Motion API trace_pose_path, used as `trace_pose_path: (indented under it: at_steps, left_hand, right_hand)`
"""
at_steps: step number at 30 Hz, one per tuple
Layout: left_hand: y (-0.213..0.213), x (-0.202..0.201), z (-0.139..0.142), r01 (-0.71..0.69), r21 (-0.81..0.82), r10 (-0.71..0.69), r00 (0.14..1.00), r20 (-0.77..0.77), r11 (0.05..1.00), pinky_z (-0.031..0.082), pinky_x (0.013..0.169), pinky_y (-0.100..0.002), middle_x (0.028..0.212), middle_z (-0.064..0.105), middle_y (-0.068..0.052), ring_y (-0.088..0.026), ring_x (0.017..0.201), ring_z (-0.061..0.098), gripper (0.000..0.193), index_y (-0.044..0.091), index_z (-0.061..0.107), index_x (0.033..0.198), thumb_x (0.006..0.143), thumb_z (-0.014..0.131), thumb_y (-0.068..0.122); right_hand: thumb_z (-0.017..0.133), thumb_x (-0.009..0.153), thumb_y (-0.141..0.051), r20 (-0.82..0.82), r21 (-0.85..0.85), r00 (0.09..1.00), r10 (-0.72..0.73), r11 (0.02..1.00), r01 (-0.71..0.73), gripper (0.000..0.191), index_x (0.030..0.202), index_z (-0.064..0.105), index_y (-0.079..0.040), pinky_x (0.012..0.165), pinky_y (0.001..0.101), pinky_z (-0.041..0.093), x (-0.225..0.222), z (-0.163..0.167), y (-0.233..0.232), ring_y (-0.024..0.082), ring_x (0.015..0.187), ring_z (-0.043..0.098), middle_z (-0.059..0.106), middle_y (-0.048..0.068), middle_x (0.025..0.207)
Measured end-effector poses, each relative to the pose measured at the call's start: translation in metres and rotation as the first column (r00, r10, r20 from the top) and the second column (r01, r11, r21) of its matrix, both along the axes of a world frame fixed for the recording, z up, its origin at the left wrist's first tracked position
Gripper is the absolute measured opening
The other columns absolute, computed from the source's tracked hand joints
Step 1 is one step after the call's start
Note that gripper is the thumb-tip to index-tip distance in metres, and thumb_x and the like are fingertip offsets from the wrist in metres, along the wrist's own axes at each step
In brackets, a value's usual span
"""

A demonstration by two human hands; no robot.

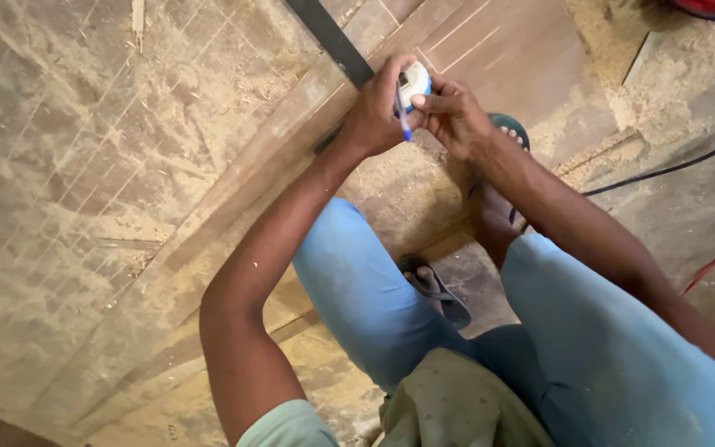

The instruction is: The person measures and marks wooden pieces using a tape measure, a square tool, and a pen while working on the floor, while another person assists by holding the wood and cutting it with a circular saw.

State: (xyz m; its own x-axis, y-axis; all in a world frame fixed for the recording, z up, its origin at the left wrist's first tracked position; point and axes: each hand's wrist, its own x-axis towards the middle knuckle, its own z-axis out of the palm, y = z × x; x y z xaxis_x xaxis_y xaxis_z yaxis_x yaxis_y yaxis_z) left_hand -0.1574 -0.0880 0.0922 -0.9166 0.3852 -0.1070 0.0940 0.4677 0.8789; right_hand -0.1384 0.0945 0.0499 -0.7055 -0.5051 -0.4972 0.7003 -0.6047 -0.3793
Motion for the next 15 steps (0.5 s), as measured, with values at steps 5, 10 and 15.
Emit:
trace_pose_path:
  at_steps: [5,10,15]
  left_hand:
    - [-0.01,-0.002,-0.01,0.088,-0.161,-0.062,0.985,0.16,0.983,0.057,0.081,-0.048,0.11,0.069,-0.024,-0.044,0.099,0.071,0.061,0.004,0.046,0.13,0.079,0.078,0.013]
    - [-0.018,0.001,-0.008,0.159,-0.165,-0.156,0.987,0.031,0.973,0.056,0.079,-0.048,0.109,0.068,-0.025,-0.044,0.097,0.07,0.049,0.006,0.049,0.122,0.082,0.076,0.011]
    - [-0.015,-0.004,-0.01,0.202,-0.177,-0.201,0.979,0.025,0.963,0.056,0.072,-0.049,0.096,0.069,-0.025,-0.042,0.086,0.07,0.056,-0.002,0.046,0.117,0.089,0.083,0.029]
  right_hand:
    - [0.066,0.101,-0.002,-0.03,0.201,0.997,0.076,0.977,-0.069,0.011,0.109,0.062,0.004,0.081,0.0294,0.063,-0.004,-0.01,0.002,0.018,0.086,0.072,0.07,0.011,0.1]
    - [0.065,0.105,-0.008,0.021,0.251,0.996,0.084,0.964,-0.086,0.012,0.099,0.066,0.002,0.076,0.0299,0.061,-0.005,-0.021,0.012,0.017,0.077,0.07,0.069,0.011,0.088]
    - [0.067,0.103,-0.004,0.067,0.362,0.976,0.208,0.906,-0.218,0.01,0.093,0.068,0.001,0.063,0.0281,0.054,-0.029,-0.026,0.043,0.016,0.07,0.064,0.067,0.01,0.082]
